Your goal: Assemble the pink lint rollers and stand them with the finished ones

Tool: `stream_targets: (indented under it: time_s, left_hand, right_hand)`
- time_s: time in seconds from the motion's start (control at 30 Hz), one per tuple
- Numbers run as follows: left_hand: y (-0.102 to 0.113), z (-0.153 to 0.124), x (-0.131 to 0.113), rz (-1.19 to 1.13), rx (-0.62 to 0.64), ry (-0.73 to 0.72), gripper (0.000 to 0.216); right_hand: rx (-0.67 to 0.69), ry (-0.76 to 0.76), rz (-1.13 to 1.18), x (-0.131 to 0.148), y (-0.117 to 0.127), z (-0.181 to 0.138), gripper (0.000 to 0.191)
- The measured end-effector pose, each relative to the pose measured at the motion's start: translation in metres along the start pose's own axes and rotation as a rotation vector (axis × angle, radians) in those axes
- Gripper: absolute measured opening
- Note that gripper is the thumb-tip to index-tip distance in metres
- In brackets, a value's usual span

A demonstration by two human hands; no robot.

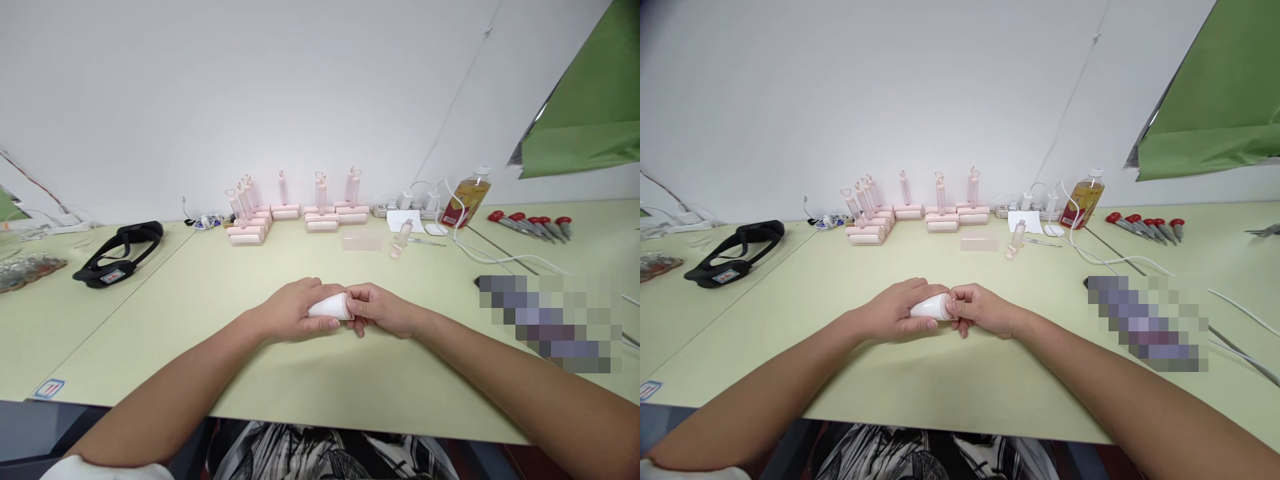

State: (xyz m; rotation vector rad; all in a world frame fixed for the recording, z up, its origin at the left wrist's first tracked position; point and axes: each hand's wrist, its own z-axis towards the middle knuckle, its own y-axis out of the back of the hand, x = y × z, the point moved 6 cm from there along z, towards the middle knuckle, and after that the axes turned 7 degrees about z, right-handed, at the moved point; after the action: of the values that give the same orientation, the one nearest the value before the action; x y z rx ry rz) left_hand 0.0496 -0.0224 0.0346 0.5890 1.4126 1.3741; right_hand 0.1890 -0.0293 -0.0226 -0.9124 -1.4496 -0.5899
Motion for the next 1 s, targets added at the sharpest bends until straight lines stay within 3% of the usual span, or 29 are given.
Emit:
stream_targets:
  time_s: [0.33,0.6,1.0]
  left_hand:
    - [0.000,-0.001,-0.001,-0.060,0.002,0.034,0.052]
    - [-0.005,0.001,0.002,-0.030,-0.004,0.090,0.049]
    - [-0.003,0.000,0.003,0.056,0.029,0.153,0.059]
  right_hand:
    - [0.030,0.016,-0.042,0.002,-0.002,-0.001,0.041]
    - [-0.010,0.143,-0.199,0.014,-0.006,-0.003,0.047]
    - [-0.085,0.324,-0.418,0.015,-0.001,-0.003,0.041]
